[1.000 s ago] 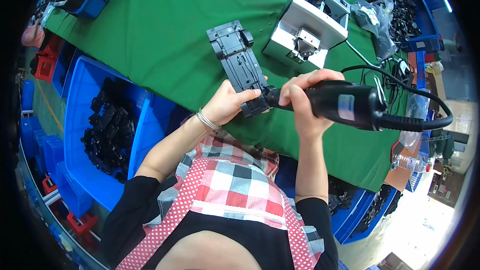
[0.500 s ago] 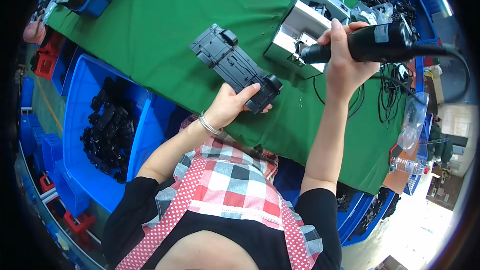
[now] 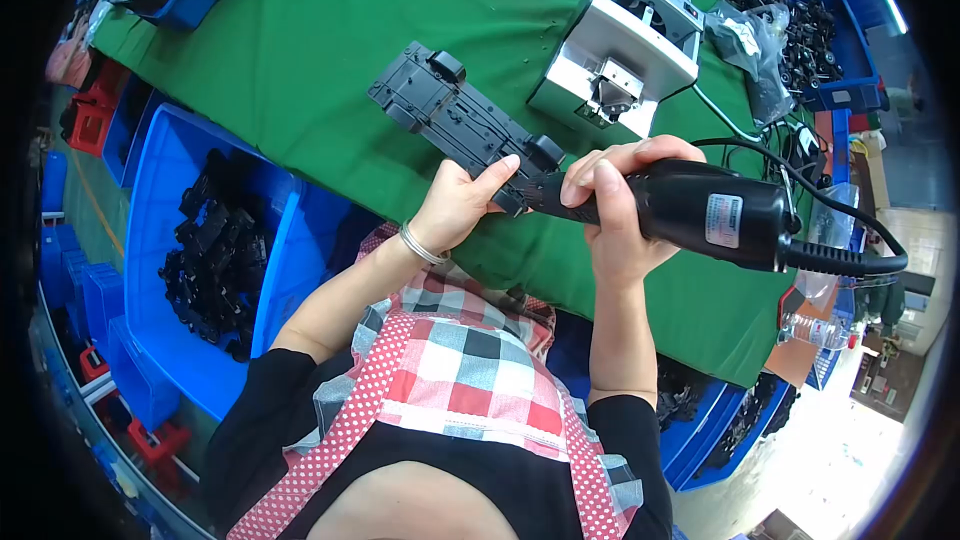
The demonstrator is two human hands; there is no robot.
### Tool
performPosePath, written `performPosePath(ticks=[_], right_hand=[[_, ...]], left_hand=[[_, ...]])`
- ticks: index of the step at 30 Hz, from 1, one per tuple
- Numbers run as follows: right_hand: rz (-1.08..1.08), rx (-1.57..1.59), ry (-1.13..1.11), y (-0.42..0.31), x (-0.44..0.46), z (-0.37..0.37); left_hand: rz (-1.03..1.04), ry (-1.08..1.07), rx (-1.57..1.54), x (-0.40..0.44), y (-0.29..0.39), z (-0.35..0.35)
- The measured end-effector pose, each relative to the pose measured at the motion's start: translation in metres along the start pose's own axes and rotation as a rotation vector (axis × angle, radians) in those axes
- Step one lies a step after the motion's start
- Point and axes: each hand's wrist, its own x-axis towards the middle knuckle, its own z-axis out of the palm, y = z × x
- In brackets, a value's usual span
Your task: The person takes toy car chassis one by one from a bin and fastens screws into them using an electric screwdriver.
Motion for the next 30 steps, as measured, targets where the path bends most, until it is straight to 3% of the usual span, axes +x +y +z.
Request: performPosePath(ticks=[8, 17, 19, 21, 22, 23, 24, 25, 26, 27, 28, 30], right_hand=[[-0.005, -0.101, -0.072, 0.008, -0.008, 0.004], [-0.015, -0.109, -0.140, 0.014, -0.017, 0.003], [0.097, -0.129, -0.058, -0.001, -0.013, 0.002], [0.102, -0.006, 0.057, -0.016, -0.010, 0.003], [0.052, -0.110, -0.055, -0.024, -0.009, -0.005], [0.059, -0.159, -0.001, -0.032, -0.011, -0.007], [0.144, -0.166, 0.032, -0.044, -0.012, -0.005], [0.231, -0.173, 0.066, -0.056, -0.015, -0.004], [0.302, -0.250, 0.027, -0.064, -0.018, -0.005], [0.387, -0.263, 0.023, -0.069, -0.023, -0.006], [0.446, -0.284, 0.055, -0.069, -0.032, -0.009], [0.579, -0.458, 0.179, -0.068, -0.053, -0.023]], left_hand=[[0.059, 0.114, 0.113, 0.001, -0.006, 0.000], [0.071, 0.103, 0.208, -0.003, -0.007, 0.000], [0.123, 0.046, 0.330, -0.007, -0.007, -0.002], [0.343, 0.012, 0.451, -0.008, -0.010, 0.000], [0.421, 0.017, 0.464, -0.011, -0.012, 0.004], [0.436, 0.008, 0.511, -0.015, -0.012, 0.008], [0.404, -0.077, 0.582, -0.020, -0.010, 0.010], [0.566, -0.152, 0.738, -0.023, -0.006, 0.017], [0.488, -0.221, 0.798, -0.029, -0.014, 0.021], [0.671, -0.333, 1.086, -0.030, -0.026, 0.023], [0.627, -0.335, 0.741, -0.031, -0.039, 0.037], [0.504, -0.452, 0.658, -0.039, -0.054, 0.050]])
